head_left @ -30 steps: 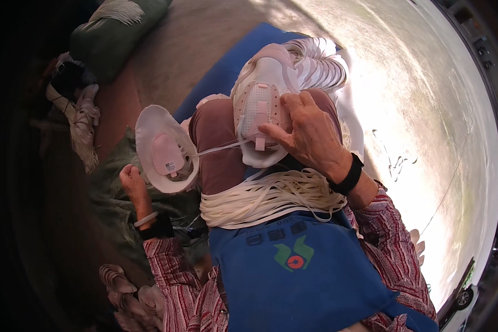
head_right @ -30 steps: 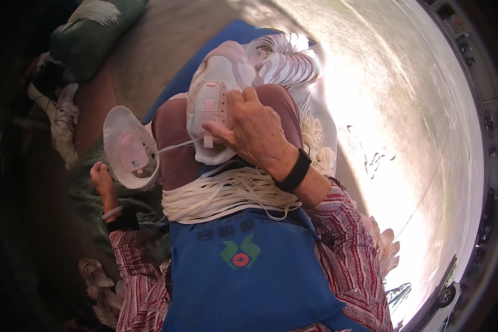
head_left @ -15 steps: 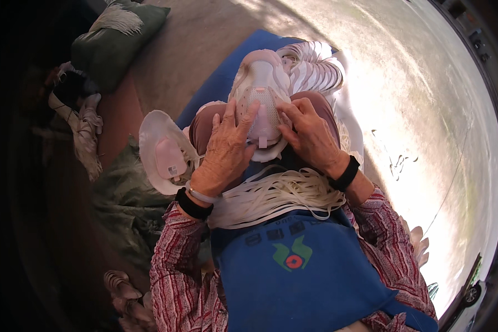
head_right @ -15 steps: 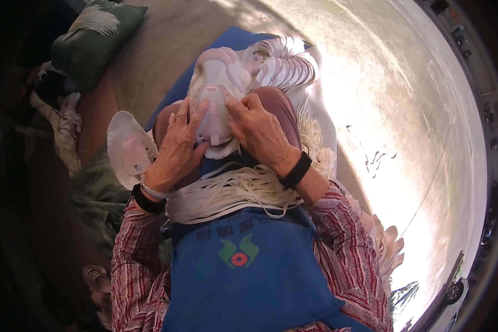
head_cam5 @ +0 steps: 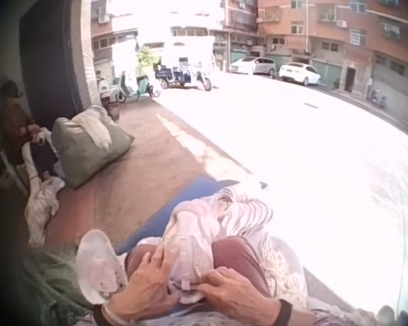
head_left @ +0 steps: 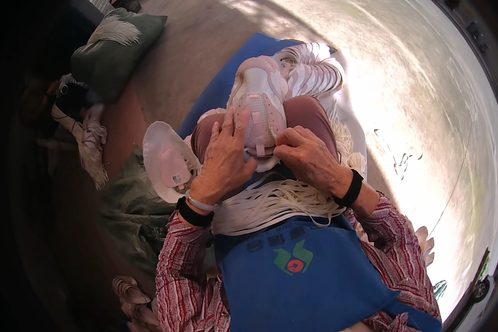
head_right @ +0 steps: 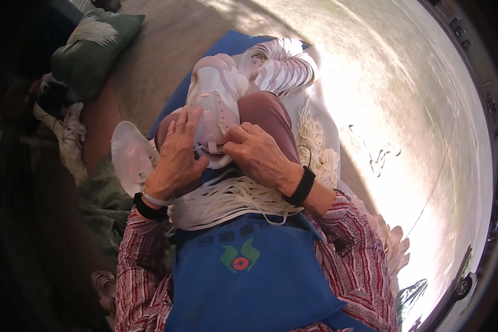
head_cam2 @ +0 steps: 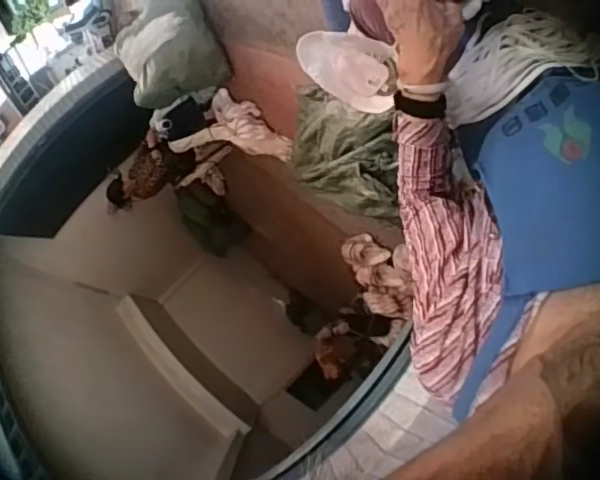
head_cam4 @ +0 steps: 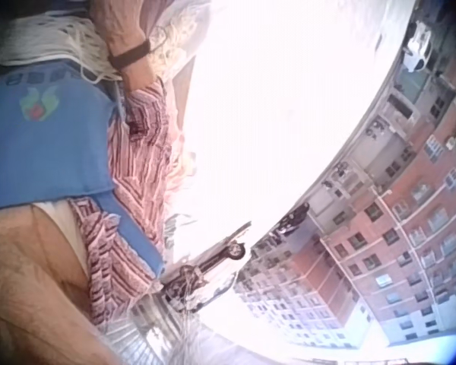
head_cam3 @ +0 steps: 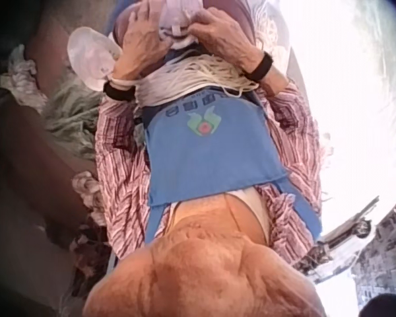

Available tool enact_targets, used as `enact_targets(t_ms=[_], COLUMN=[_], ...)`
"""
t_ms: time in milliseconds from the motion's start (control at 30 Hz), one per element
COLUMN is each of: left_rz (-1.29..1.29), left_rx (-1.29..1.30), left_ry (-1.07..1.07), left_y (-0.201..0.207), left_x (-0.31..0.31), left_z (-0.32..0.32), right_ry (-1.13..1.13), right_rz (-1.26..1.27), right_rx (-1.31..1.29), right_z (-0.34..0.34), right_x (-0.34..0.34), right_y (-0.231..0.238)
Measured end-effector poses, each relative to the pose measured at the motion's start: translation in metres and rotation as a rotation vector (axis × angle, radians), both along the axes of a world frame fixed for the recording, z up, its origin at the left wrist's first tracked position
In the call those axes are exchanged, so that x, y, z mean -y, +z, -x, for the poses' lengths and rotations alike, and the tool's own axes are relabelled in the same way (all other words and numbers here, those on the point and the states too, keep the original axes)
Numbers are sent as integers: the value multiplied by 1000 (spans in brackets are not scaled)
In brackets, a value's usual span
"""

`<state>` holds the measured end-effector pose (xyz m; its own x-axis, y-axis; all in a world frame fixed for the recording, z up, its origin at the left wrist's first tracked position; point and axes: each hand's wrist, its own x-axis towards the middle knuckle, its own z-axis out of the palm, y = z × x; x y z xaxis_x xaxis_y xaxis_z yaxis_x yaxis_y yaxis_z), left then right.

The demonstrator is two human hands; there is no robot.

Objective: The recorder is lacing and organizing shoe uppers or finished shoes.

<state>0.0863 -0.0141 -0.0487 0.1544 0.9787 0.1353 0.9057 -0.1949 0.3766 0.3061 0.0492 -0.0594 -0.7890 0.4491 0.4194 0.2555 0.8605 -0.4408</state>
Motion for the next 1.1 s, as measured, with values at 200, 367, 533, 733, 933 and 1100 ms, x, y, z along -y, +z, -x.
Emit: enact_targets(t_ms=[200,367,533,733,933,1100], left_rz=[12,-71,-217,-208,-189,-211], left_rx=[51,24,-159,-183,-216,-163], left_ry=[-37,40,25,37,77,69], left_y=[12,-1,-20,-25,-25,-16], left_x=[-8,-20,-9,5,19,18], left_z=[8,-3,-2,-21,-20,-19], right_ry=[-116,-385,-355,-304,-245,-236], right_rz=[359,380,377,404,423,438], right_rx=[-48,26,65,208,219,151], right_z=[-8,14,15,6,11,11], right_x=[12,-7,-22,-14,-14,-10], right_y=[-6,5,11,10,19,18])
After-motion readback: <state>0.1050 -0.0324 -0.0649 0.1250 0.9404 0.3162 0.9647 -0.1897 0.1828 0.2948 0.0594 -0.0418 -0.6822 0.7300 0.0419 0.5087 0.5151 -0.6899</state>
